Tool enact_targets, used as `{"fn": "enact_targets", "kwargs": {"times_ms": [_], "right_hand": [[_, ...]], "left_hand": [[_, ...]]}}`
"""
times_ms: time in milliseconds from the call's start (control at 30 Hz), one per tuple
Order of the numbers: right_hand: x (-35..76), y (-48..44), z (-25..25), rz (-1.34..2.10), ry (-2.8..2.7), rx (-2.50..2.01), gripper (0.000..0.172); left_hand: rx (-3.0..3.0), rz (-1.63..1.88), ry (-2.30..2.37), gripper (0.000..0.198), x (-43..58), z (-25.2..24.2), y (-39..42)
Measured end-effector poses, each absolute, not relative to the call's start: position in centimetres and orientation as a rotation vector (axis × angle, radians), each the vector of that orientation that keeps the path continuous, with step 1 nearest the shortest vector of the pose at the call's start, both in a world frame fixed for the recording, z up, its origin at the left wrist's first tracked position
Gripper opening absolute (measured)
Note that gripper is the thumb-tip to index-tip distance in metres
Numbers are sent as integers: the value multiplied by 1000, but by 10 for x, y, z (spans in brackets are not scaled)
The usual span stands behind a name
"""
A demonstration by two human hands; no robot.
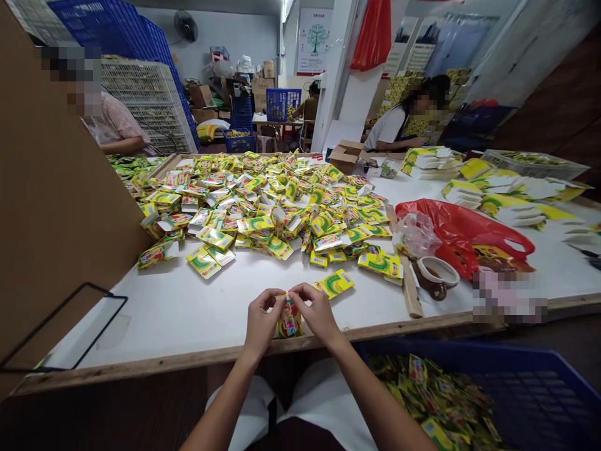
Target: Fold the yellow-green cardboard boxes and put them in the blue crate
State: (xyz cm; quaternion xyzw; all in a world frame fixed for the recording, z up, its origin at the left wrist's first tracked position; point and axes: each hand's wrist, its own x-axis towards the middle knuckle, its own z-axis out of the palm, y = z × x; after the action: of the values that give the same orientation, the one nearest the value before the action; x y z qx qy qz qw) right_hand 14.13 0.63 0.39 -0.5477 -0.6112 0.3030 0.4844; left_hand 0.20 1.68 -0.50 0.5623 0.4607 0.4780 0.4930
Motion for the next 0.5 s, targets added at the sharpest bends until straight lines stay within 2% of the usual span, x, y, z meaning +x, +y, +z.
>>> {"fn": "enact_targets", "kwargs": {"times_ms": [300,333,433,467,500], "right_hand": [[141,-9,-11,862,-1396,-1198,9],[140,-12,-11,845,-1391,-1180,9],[140,-27,-3,739,-1401,-1089,11],[140,-33,1,720,-1415,-1048,13],[140,-39,6,713,-1434,-1004,16]], "left_hand": [[1500,1070,1038,22,-9,-17,7],[1524,1079,1055,27,-10,-19,4],[1547,1105,1041,64,-12,-21,-2],[1548,1092,1000,70,-13,-21,-4],[1560,1072,950,67,-14,-21,-6]]}}
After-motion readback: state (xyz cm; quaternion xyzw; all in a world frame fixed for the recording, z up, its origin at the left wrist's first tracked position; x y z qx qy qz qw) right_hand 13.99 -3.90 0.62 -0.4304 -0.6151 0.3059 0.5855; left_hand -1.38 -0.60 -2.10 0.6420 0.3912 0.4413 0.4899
